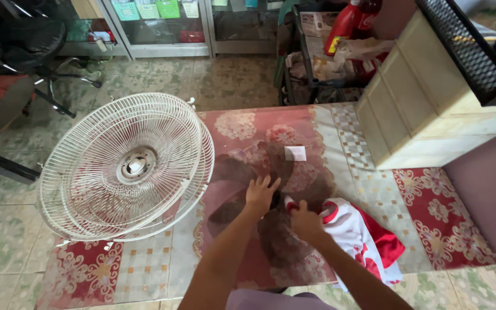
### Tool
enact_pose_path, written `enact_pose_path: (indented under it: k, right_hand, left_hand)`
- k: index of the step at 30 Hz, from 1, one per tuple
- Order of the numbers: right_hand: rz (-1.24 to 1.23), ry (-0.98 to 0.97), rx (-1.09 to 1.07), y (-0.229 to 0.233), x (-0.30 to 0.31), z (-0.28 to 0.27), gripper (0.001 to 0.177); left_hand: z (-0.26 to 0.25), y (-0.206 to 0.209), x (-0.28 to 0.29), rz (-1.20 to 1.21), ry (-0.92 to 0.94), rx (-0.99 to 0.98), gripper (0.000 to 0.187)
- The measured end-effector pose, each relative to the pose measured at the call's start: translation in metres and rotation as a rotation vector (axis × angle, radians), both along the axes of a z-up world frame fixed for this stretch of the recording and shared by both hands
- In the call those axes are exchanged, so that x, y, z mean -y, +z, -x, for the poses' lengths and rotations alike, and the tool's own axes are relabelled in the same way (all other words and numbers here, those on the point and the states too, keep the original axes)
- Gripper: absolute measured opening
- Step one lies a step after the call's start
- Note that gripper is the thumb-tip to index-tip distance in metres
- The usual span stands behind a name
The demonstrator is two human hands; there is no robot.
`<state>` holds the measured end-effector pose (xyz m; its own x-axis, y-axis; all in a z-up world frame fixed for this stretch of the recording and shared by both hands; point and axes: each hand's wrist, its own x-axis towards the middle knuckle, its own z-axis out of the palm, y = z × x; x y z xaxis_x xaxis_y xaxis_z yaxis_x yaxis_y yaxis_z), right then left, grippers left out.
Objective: The person wipes a detached fan blade with a cloth on a table, then attaches the cleaned blade to a standing fan. The person handles the fan blade and cloth throughout, and reassembles the blade onto the fan at the end.
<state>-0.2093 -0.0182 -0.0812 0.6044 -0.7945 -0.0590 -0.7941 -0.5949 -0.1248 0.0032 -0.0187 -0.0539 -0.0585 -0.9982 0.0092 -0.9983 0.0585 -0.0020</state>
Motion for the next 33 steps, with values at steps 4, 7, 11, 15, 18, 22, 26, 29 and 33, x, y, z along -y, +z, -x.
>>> enact_pose_path:
  k: [4,7,11,15,18,22,26,29,33]
  right_hand:
    - [0.044,-0.042,-0.118,-0.007,0.0,-0.025,0.023]
    - [0.064,-0.082,-0.135,-0.002,0.014,-0.033,0.02]
    - [0.061,-0.029,-0.179,0.002,0.002,-0.036,0.022]
    - [-0.009,-0.011,-0.222,0.008,-0.02,-0.02,0.035]
    - [0.036,-0.032,-0.145,0.01,-0.011,-0.025,0.025]
    - [0.051,-0.113,-0.132,0.004,0.024,-0.037,0.02]
    - [0.049,-0.072,-0.158,-0.01,0.008,-0.034,0.021]
    - [-0.065,-0.065,-0.267,-0.017,-0.006,-0.022,0.024]
    - [-0.105,-0.246,-0.18,-0.009,0.032,-0.015,0.024]
  left_hand:
    - [0.002,-0.022,0.011,-0.04,0.043,-0.139,0.053]
    - [0.008,-0.022,0.013,-0.068,0.069,-0.178,0.054]
    - [0.011,-0.017,0.012,-0.063,0.098,-0.126,0.048]
    - [0.013,-0.016,0.019,-0.054,0.089,-0.177,0.052]
    - [0.008,-0.017,0.015,-0.055,0.069,-0.192,0.052]
    - [0.007,-0.009,0.01,-0.082,0.064,-0.217,0.046]
    - [0.008,0.002,0.013,-0.119,0.101,-0.202,0.053]
    - [0.012,-0.002,0.014,-0.103,0.1,-0.199,0.056]
    - [0.01,-0.013,0.013,-0.101,0.097,-0.212,0.054]
